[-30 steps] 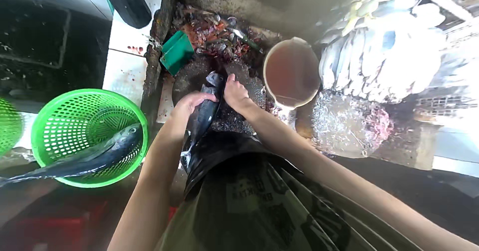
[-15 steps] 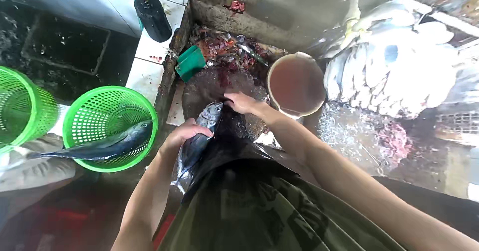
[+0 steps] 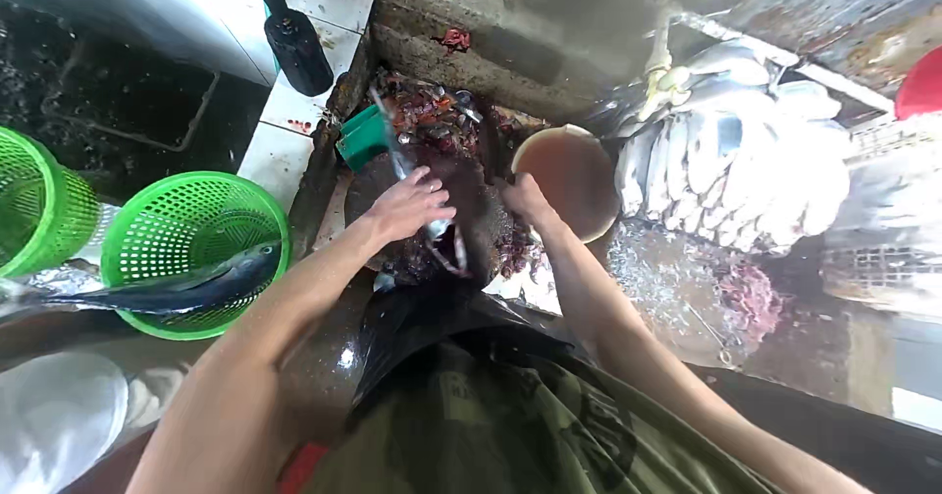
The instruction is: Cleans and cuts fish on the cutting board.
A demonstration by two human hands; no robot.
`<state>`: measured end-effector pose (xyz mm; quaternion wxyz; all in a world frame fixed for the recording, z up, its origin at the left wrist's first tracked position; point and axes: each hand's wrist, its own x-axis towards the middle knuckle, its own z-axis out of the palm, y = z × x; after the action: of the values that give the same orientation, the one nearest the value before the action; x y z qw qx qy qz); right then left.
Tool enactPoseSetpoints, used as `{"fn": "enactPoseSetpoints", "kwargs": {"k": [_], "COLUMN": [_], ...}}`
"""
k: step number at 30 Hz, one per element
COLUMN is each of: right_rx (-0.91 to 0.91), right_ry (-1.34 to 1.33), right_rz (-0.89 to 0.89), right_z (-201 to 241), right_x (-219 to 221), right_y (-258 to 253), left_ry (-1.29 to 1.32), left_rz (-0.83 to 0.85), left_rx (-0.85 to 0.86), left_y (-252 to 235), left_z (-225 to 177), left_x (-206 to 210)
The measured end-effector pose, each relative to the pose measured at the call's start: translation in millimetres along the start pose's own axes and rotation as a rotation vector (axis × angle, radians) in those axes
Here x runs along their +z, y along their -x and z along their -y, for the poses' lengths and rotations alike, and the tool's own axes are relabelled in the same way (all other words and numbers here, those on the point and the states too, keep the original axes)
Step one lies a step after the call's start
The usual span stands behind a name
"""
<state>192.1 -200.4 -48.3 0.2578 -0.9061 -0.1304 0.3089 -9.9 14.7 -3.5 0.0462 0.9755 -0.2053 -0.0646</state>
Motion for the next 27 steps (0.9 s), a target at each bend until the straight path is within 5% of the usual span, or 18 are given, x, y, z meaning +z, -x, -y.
{"fn": "enactPoseSetpoints", "kwargs": {"k": [4, 8, 11, 15, 18, 21, 24, 27], "right_rx": [0.013, -0.137, -0.38, -0.856, -1.003, -0.837, -0.347, -0.247], "right_ry": [-0.195, -0.309, -0.427, -0.553, -0.534, -0.242, 0.442, 0.649], "right_rz": [-0.08, -0.199, -0.334, -0.574, -0.606, -0.45, 0.084, 0.218], "right_z": [-19.6, 3.7, 42.7, 101.0, 117.8, 90.4, 64.7, 91.1], "right_x": [0.3, -18.4, -36.3, -61.8, -54.7, -4.2, 24.6, 14.6], "right_y": [31.2, 40.0, 46.9, 53.5, 36.5, -2.2, -34.5, -39.3], "left_ry": [0.24, 0.378, 0.517, 0.517, 0.482, 0.485, 0.521, 0.588], "left_rz": [-0.01, -0.211, -0.08, 0.02, 0.072, 0.106, 0.094, 0.061], "left_rx": [-0.074, -0.669, -0.952, -1.038, -1.113, -1.13, -1.112, -1.091], "left_y": [50.9, 60.0, 22.7, -7.5, -13.0, -14.3, -7.1, 0.4], "left_z": [25.2, 7.8, -19.2, -32.5, -28.2, -25.8, -44.8, -56.0], "left_x": [63.7, 67.5, 68.5, 66.0, 59.3, 63.5, 50.5, 31.1]}}
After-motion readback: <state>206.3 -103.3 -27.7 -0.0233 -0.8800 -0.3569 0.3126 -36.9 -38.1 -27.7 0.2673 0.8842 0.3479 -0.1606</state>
